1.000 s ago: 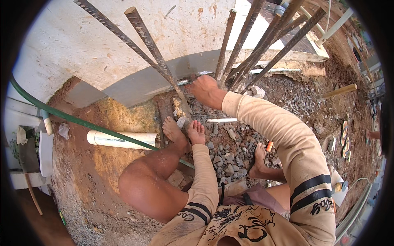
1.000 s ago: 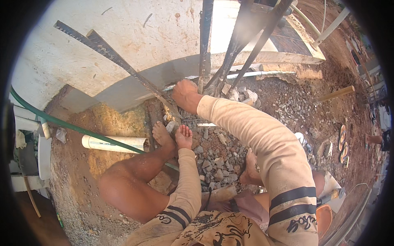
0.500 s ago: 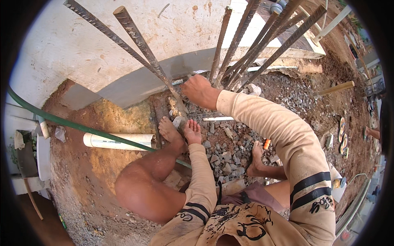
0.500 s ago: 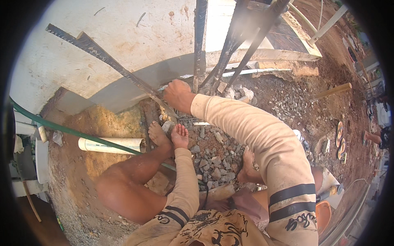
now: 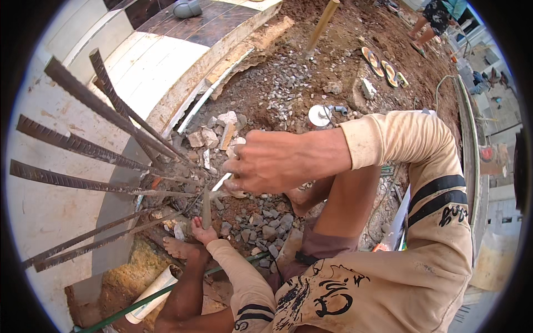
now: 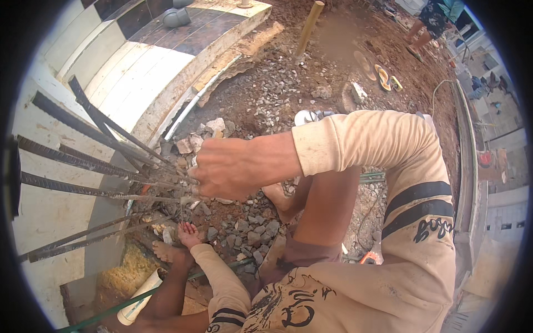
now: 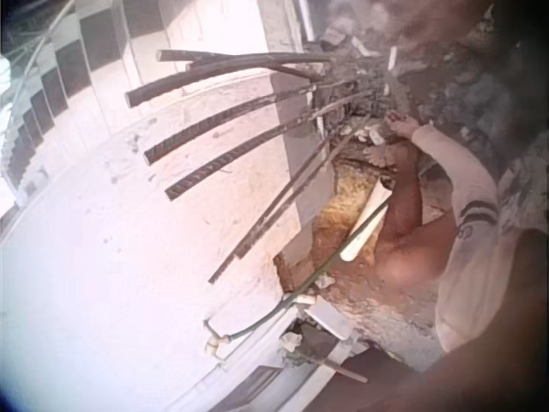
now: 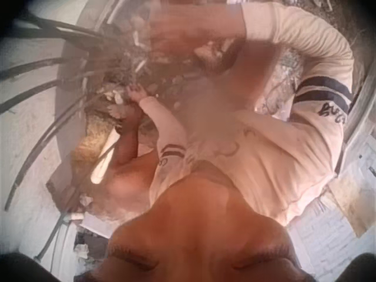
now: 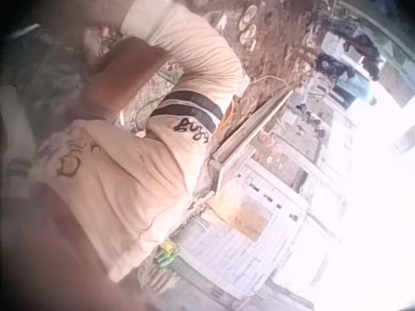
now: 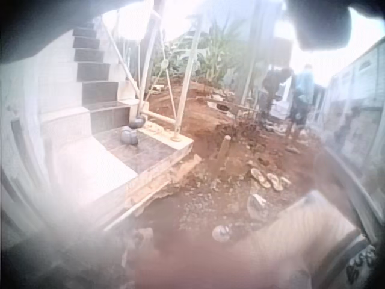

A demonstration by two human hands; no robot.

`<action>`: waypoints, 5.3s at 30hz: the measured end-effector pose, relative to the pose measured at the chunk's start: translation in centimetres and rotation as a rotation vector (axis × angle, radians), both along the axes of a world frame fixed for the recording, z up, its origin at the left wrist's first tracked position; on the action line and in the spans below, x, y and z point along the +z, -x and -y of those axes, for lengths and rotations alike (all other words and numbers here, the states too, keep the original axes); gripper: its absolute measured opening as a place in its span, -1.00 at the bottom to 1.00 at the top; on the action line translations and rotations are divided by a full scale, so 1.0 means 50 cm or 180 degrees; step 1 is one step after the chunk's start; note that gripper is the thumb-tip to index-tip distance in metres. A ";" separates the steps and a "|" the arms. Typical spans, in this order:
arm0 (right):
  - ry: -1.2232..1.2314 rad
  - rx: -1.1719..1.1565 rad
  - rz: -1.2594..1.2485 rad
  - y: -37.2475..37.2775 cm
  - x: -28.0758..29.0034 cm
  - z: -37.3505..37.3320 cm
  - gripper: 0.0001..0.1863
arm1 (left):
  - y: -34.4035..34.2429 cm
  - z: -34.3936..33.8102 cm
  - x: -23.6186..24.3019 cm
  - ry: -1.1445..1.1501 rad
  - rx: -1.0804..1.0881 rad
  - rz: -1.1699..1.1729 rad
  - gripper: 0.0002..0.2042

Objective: The person installs white PVC pipes into a trench along a concrete wall. They apply glue to the pipe ends and fittings, connect the pieces, and use a hammer to secure the pipes in place. The person also uses an angle grinder to cut a pipe to the required length.

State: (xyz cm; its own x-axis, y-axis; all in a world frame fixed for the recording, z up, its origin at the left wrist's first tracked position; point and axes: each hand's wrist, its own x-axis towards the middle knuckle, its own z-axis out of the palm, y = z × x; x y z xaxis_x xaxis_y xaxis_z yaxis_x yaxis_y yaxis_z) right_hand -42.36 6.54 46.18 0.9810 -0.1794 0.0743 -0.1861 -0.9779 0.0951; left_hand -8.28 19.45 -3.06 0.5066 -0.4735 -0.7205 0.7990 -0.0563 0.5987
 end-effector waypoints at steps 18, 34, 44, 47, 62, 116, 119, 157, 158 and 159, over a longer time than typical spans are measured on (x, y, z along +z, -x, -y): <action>-0.3560 -0.4139 -0.0881 0.779 -0.509 -0.406 -0.32 | 0.182 0.092 0.026 -0.0035 -0.2811 0.3505 -0.44; 0.0297 -0.2935 -0.1086 0.732 -0.688 0.162 -0.61 | 0.429 0.072 0.161 -0.0257 -0.3874 0.1945 -0.51; -0.0583 -0.4537 -0.0248 0.611 -0.584 0.159 -0.53 | 0.806 0.340 0.299 0.1775 -0.4401 0.3807 0.26; -0.0735 -0.4574 0.0115 0.574 -0.575 0.147 -0.55 | 0.874 0.418 0.321 0.2481 -0.4521 0.3792 0.32; -0.1576 -0.3011 0.1149 0.571 -0.569 0.105 -0.75 | 0.814 0.445 0.323 0.2682 -0.5566 0.2267 0.05; -0.2799 -0.4797 0.0336 0.348 -0.527 -0.093 -0.48 | 0.579 0.220 0.418 0.1136 -0.5033 0.0944 0.15; -0.2552 -0.4561 0.0899 0.335 -0.530 -0.105 -0.55 | 0.545 0.126 0.336 0.0673 -0.3264 -0.1586 0.00; -0.1576 -0.4125 0.1351 0.411 -0.588 -0.073 -0.58 | 0.721 0.131 0.306 0.0597 -0.2798 -0.0716 -0.53; -0.1413 -0.3858 0.1307 0.424 -0.579 -0.049 -0.58 | 0.723 0.154 0.298 0.0380 -0.2912 -0.1289 -0.52; -0.1090 -0.3552 0.1267 0.446 -0.581 -0.028 -0.64 | 0.729 0.188 0.290 0.0180 -0.3040 -0.1854 -0.51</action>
